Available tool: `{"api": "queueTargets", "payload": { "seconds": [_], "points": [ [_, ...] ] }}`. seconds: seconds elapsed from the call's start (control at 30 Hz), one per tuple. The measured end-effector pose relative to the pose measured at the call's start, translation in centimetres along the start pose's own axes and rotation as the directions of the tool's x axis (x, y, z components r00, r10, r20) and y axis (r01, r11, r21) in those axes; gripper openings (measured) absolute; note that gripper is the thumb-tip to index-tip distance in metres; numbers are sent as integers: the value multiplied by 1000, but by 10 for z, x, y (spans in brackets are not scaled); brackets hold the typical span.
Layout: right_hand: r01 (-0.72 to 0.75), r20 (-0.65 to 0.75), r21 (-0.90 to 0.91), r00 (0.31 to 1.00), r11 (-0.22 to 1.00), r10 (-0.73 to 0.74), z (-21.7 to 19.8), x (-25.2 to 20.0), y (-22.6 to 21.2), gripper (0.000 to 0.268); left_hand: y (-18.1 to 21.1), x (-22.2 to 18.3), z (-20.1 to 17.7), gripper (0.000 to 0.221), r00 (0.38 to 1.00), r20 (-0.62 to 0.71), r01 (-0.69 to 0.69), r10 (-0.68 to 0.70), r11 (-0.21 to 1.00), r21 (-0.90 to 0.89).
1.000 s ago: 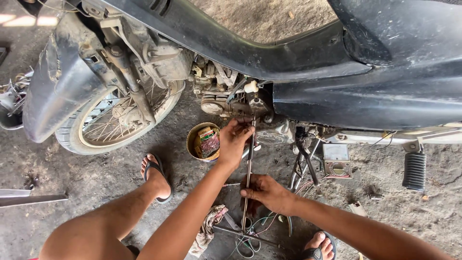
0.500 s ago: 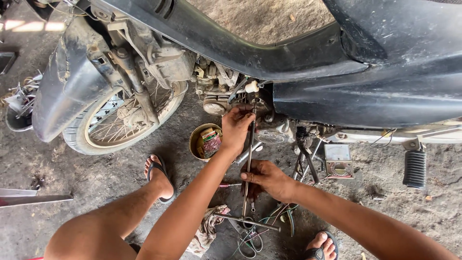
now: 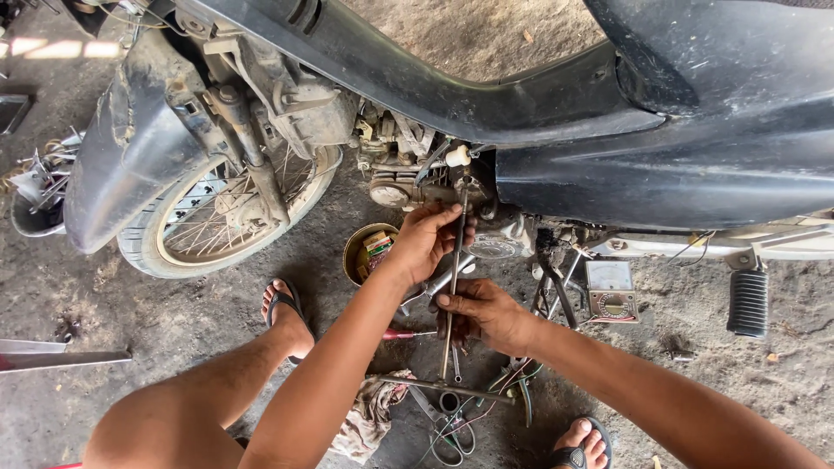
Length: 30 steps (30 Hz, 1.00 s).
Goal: Repairing motorcycle electrical wiring and engine components using a screwdriver and pliers
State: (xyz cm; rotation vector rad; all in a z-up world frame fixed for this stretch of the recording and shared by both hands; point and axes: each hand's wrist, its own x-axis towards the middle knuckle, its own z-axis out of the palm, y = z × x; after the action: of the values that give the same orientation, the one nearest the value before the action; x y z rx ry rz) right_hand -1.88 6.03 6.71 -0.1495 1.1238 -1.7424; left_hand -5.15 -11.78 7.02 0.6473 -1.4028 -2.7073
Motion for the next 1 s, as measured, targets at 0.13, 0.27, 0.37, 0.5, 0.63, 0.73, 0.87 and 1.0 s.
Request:
{"api": "queueTargets", "payload": {
  "seconds": [0.13, 0.27, 0.37, 0.5, 0.63, 0.73, 0.87, 1.0],
  "points": [
    [27, 7, 15, 1000, 1000, -27, 9, -5, -21, 25, 31, -26, 9, 24, 958, 140, 240, -252, 966, 95],
    [7, -31, 0, 999, 1000, -7, 8, -6, -22, 31, 30, -11, -16, 18, 889, 292, 310, -352, 933, 180],
    [-22, -38, -25, 999, 999, 21, 7, -6, -27, 35, 12, 4, -24, 22, 935, 180, 263, -305, 938, 224],
    [-10, -47, -55, 999, 998, 8, -6, 2, -13, 32, 2, 16, -19, 46, 985, -33, 170, -170, 905, 389],
    [27, -87, -35, 996, 999, -30, 1, -5, -24, 33, 18, 6, -9, 59, 937, 74, 298, -340, 893, 336],
    [20, -95, -7, 995, 1000, -21, 7, -6, -30, 29, 32, 0, -4, 45, 883, 179, 350, -434, 863, 365],
    [75, -116, 4, 991, 997, -74, 13, -7, -29, 32, 14, 20, -16, 47, 972, 59, 181, -228, 883, 433],
    [73, -133, -1, 988, 997, -72, 21, -10, -40, 30, 35, 6, 8, 50, 937, 65, 284, -345, 855, 434]
  ]
}}
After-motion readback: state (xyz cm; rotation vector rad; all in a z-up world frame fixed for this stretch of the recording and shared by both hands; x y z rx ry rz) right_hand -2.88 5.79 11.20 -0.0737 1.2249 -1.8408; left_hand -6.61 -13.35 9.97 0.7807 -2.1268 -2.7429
